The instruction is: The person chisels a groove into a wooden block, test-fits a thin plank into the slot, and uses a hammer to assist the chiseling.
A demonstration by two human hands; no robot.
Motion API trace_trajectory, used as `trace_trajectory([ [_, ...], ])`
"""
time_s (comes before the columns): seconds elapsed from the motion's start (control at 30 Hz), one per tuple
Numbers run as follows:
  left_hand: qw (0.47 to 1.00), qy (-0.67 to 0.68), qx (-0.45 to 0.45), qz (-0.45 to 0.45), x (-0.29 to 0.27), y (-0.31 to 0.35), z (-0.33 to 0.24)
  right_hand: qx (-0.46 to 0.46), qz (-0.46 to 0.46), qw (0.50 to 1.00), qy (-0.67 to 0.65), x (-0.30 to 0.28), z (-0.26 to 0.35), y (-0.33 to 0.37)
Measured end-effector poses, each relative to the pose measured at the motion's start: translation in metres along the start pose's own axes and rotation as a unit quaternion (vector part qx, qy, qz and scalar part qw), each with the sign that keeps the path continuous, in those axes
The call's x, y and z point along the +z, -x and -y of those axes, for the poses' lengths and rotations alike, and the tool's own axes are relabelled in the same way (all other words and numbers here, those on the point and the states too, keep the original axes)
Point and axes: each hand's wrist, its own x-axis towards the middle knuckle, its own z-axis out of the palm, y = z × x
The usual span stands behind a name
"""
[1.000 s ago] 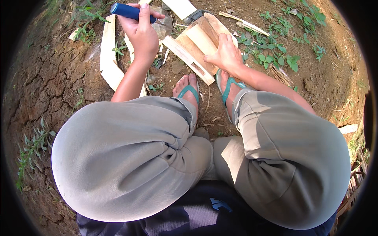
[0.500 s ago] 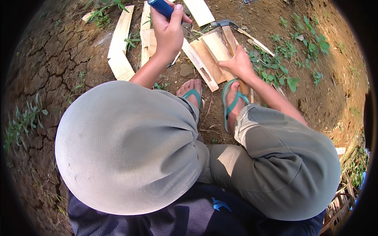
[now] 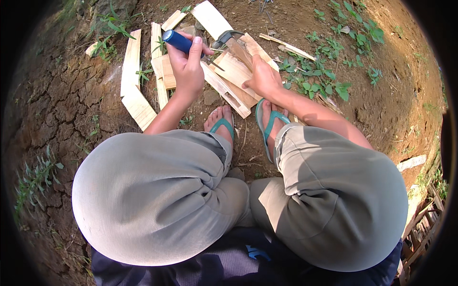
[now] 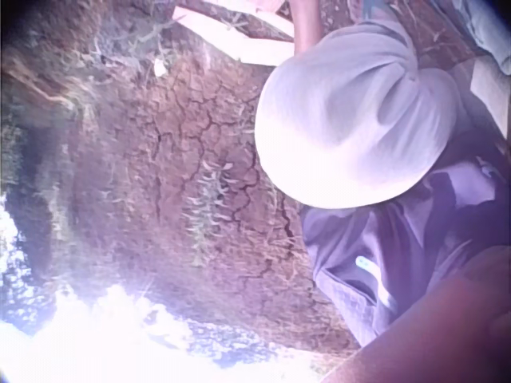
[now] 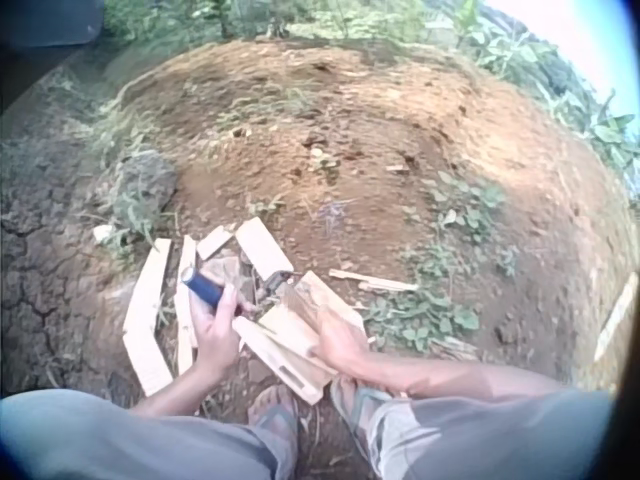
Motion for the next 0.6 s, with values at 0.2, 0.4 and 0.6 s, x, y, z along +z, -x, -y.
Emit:
trace_trajectory([
  [0.2, 1.000, -0.004, -0.008, -0.007, -0.003, 0.004, -0.003, -0.034, 0.015, 0.999, 0.003, -0.004, -0.007, -0.005],
  [0.4, 1.000, -0.004, -0.010, -0.009, -0.004, 0.004, -0.002, 0.001, 0.023, 0.999, -0.048, 0.014, -0.020, -0.015],
  [0.6, 0.999, -0.024, -0.024, 0.027, 0.001, 0.009, 0.011, 0.043, 0.004, 0.998, -0.046, 0.007, -0.021, -0.014],
])
